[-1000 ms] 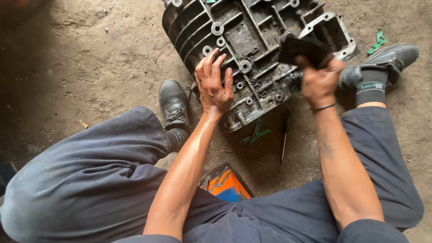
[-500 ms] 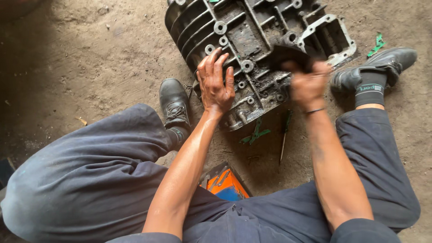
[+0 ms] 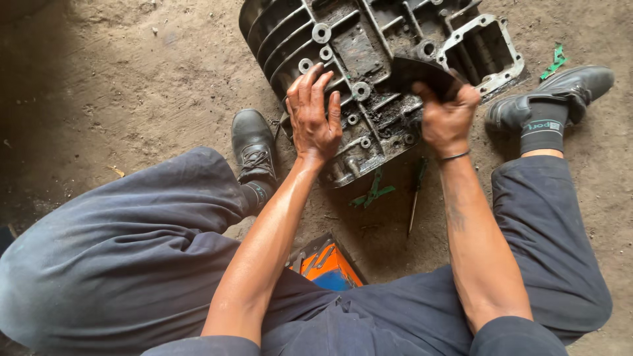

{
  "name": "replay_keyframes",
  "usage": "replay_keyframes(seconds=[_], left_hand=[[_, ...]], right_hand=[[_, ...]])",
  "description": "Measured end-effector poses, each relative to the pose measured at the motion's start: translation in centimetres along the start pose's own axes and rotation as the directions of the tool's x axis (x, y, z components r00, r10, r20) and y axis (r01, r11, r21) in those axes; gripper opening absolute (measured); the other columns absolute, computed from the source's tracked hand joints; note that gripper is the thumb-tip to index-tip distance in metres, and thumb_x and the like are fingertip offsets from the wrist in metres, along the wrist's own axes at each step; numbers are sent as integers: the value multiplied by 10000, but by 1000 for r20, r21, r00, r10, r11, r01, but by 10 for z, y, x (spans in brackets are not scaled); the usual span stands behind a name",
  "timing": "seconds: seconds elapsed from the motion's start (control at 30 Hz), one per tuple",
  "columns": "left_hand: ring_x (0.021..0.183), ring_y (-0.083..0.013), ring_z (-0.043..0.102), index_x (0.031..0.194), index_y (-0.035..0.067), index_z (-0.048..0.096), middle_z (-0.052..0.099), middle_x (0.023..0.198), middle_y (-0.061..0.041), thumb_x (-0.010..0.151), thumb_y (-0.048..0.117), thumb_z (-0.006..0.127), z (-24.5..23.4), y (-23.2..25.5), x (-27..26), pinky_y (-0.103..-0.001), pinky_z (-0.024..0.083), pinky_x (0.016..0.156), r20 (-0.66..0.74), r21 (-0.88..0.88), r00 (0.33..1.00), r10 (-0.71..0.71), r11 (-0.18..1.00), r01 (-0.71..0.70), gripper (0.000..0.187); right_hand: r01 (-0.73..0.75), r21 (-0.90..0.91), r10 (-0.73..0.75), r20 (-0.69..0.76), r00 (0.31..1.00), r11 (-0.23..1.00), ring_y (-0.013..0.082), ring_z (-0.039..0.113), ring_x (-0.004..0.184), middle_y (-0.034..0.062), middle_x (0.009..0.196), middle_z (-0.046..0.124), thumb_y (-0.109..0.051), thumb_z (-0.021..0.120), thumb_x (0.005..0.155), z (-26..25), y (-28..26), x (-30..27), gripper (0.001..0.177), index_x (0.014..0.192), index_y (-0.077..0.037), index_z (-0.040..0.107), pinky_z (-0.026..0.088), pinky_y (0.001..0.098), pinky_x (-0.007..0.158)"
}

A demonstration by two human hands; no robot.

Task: The person scrapes the surface of a disassembled engine block using a metal scraper. They systematically remove grime and residue from the flat mating surfaces and internal cavities of the metal part.

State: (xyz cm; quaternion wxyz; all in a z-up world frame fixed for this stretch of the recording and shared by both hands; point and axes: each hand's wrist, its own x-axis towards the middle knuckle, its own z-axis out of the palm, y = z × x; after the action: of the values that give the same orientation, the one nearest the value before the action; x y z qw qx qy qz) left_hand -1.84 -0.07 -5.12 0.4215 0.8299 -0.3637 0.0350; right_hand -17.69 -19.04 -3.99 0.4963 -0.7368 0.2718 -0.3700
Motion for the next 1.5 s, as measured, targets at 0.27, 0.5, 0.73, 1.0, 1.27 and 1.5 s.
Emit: replay_keyframes(seconds=[0.27, 0.5, 0.73, 1.0, 1.27, 1.5], left_hand=[[1411, -315, 451, 1365, 80, 604, 536, 1498, -101, 1065, 247, 586, -3, 2, 4, -444, 354, 1221, 0, -32, 1000, -2, 999, 2, 344], [1418, -319, 449, 1366, 81, 603, 533, 1498, -96, 1064, 242, 592, -4, 3, -1, -444, 349, 1224, -8, -27, 1000, 5, 1000, -5, 342], [1422, -310, 436, 1370, 75, 606, 529, 1506, -96, 1085, 261, 567, 1, 0, -1, -446, 347, 1244, -12, -14, 1000, 16, 1000, -16, 343], [1405, -307, 448, 1362, 74, 604, 538, 1492, -99, 1071, 260, 571, 0, 0, 0, -435, 352, 1221, -13, -1, 1000, 9, 1000, -9, 347], [1404, -322, 446, 1356, 69, 603, 537, 1491, -102, 1058, 206, 601, -4, 5, 3, -443, 352, 1220, -12, -26, 1000, 14, 1000, -14, 328], [1396, -319, 447, 1359, 68, 601, 537, 1491, -101, 1049, 198, 609, -5, 6, -3, -448, 358, 1216, -6, -24, 1000, 7, 1000, -7, 336]], right_hand=[[-44, -20, 43, -29, 999, 999, 217, 524, 747, 112, 893, 607, -2, 845, 991, -13, 28, -12, 287, 1167, 85, 635, 427, 351, 687], [-121, 52, 127, -142, 982, 991, 214, 602, 857, 118, 990, 674, -3, 836, 1003, -26, 30, -18, 255, 1185, 95, 688, 491, 351, 757], [-7, 10, 8, -167, 986, 1000, 179, 704, 993, 112, 1092, 766, -5, 838, 1022, -10, 7, -16, 190, 1172, 51, 736, 573, 318, 962], [-22, 14, 24, -202, 979, 1000, 150, 695, 935, 98, 1035, 749, -1, 868, 952, -9, 28, -18, 241, 1077, -10, 662, 564, 297, 857], [-72, 22, 74, -87, 993, 997, 137, 672, 893, 105, 1034, 752, 33, 822, 1025, -11, 21, -20, 119, 1115, 39, 745, 538, 287, 833], [7, 34, -1, -190, 982, 999, 170, 703, 980, 97, 1093, 759, 67, 821, 970, -14, 45, -28, 205, 1149, 49, 723, 571, 319, 931]])
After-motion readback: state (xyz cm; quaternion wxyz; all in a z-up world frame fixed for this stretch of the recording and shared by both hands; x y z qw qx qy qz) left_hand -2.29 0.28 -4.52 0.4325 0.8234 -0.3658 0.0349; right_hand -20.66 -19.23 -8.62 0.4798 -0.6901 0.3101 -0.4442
